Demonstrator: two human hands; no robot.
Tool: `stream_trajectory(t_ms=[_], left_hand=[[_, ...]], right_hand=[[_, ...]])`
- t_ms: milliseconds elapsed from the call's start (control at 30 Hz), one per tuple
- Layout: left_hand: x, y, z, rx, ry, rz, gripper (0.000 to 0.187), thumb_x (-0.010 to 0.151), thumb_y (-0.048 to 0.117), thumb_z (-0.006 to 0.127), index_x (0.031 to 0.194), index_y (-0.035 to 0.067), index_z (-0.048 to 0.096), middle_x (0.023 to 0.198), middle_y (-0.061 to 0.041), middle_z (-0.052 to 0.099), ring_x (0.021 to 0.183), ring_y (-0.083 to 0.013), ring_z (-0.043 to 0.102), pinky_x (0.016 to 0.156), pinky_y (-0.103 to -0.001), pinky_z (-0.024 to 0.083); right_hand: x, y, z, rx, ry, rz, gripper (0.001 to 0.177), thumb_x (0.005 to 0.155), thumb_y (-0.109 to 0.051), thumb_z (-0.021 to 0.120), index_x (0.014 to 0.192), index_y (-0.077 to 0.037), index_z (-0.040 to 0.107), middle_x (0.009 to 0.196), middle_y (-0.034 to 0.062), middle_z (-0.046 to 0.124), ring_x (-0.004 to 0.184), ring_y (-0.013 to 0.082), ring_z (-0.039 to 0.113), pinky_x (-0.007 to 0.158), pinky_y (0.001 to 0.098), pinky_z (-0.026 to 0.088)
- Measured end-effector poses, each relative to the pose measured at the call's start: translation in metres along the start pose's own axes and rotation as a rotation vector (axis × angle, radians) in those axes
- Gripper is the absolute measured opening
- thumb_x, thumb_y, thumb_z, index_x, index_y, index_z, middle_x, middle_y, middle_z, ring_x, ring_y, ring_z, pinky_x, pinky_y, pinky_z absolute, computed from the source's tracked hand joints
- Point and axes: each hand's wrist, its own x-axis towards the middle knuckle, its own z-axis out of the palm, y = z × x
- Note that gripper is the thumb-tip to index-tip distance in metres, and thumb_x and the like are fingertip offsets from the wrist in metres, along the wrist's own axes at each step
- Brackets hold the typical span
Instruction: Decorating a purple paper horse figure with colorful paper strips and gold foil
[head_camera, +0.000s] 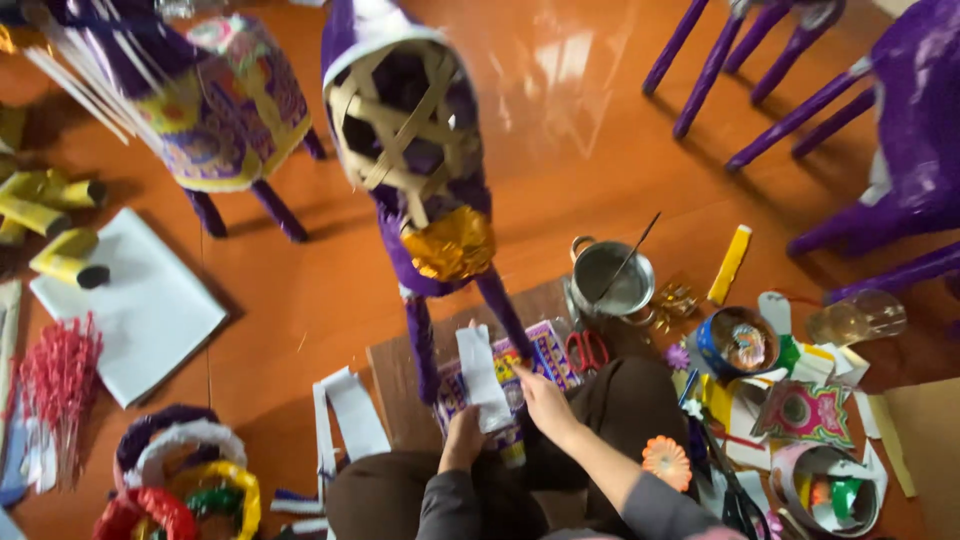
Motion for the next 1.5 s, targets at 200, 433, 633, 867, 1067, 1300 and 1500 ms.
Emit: stream_trajectory(t_ms=[200, 433, 633, 867, 1067, 1300, 1500], left_hand=[[0.019, 0.057, -0.048, -0.285, 0.207, -0.105, 0.048, 0.064, 0.034, 0.09, 0.102, 0.014, 0.069, 0.097, 0.0, 0.078, 0.087, -0.0096, 0.072, 0.077, -0.023, 0.054], [0.03, 0.081, -0.066, -1.353, 0.2, -0.271, 0.025, 0.079, 0.001, 0.066, 0.104, 0.005, 0.062, 0.105, -0.01, 0.068, 0.103, -0.0227, 0.065, 0.09, -0.046, 0.053], [0.005, 0.145, -0.122, -1.626, 0.177, -0.458, 0.012, 0.094, 0.01, 0.051, 0.101, 0.004, 0.058, 0.104, -0.016, 0.062, 0.102, -0.0324, 0.061, 0.091, -0.056, 0.053], [-0.008, 0.183, -0.135, -1.629, 0.154, -0.428, 0.021, 0.099, 0.016, 0.045, 0.111, 0.006, 0.058, 0.104, -0.014, 0.064, 0.095, -0.0265, 0.062, 0.088, -0.053, 0.052], [-0.004, 0.193, -0.133, -1.693, 0.232, -0.485, 0.019, 0.095, 0.011, 0.05, 0.109, 0.003, 0.06, 0.102, -0.013, 0.066, 0.09, -0.0254, 0.062, 0.081, -0.05, 0.054], [-0.011, 0.198, -0.135, -1.763, 0.194, -0.587, 0.026, 0.094, 0.015, 0.051, 0.118, 0.009, 0.06, 0.116, -0.009, 0.066, 0.107, -0.0219, 0.061, 0.088, -0.043, 0.05], [-0.011, 0.187, -0.128, -1.826, 0.151, -0.528, 0.032, 0.096, 0.012, 0.048, 0.124, 0.0, 0.058, 0.119, -0.015, 0.065, 0.098, -0.0253, 0.063, 0.076, -0.035, 0.054]], right_hand=[[-0.076, -0.001, -0.046, -0.024, 0.089, -0.189, 0.041, 0.088, -0.001, 0.056, 0.125, -0.015, 0.066, 0.123, 0.0122, 0.065, 0.109, 0.0264, 0.068, 0.093, 0.0341, 0.05], [-0.076, 0.03, -0.062, -0.074, 0.184, -0.177, 0.04, 0.087, -0.006, 0.059, 0.124, -0.021, 0.066, 0.087, 0.0038, 0.064, 0.072, 0.0184, 0.067, 0.073, 0.0312, 0.053], [-0.003, 0.051, -0.144, -0.289, 0.362, 0.061, 0.036, 0.093, -0.004, 0.05, 0.127, -0.008, 0.06, 0.1, 0.017, 0.072, 0.083, 0.0276, 0.073, 0.074, 0.0368, 0.064], [0.07, 0.045, -0.16, -0.65, 0.339, -0.11, 0.053, 0.083, -0.011, 0.065, 0.134, -0.023, 0.052, 0.13, 0.0177, 0.054, 0.114, 0.0386, 0.055, 0.092, 0.0511, 0.05], [-0.041, -0.136, -0.133, -0.314, 0.323, -1.21, 0.024, 0.086, 0.005, 0.068, 0.109, 0.002, 0.063, 0.132, 0.0167, 0.042, 0.114, 0.0315, 0.048, 0.099, 0.0381, 0.053], [-0.044, -0.142, -0.122, -0.339, 0.372, -1.321, 0.018, 0.085, -0.001, 0.076, 0.101, -0.004, 0.068, 0.127, 0.0134, 0.05, 0.118, 0.0285, 0.048, 0.1, 0.0433, 0.046], [-0.046, -0.152, -0.118, -0.423, 0.404, -1.342, 0.013, 0.088, -0.005, 0.074, 0.099, -0.006, 0.067, 0.123, 0.0126, 0.056, 0.116, 0.0274, 0.051, 0.1, 0.0424, 0.043]])
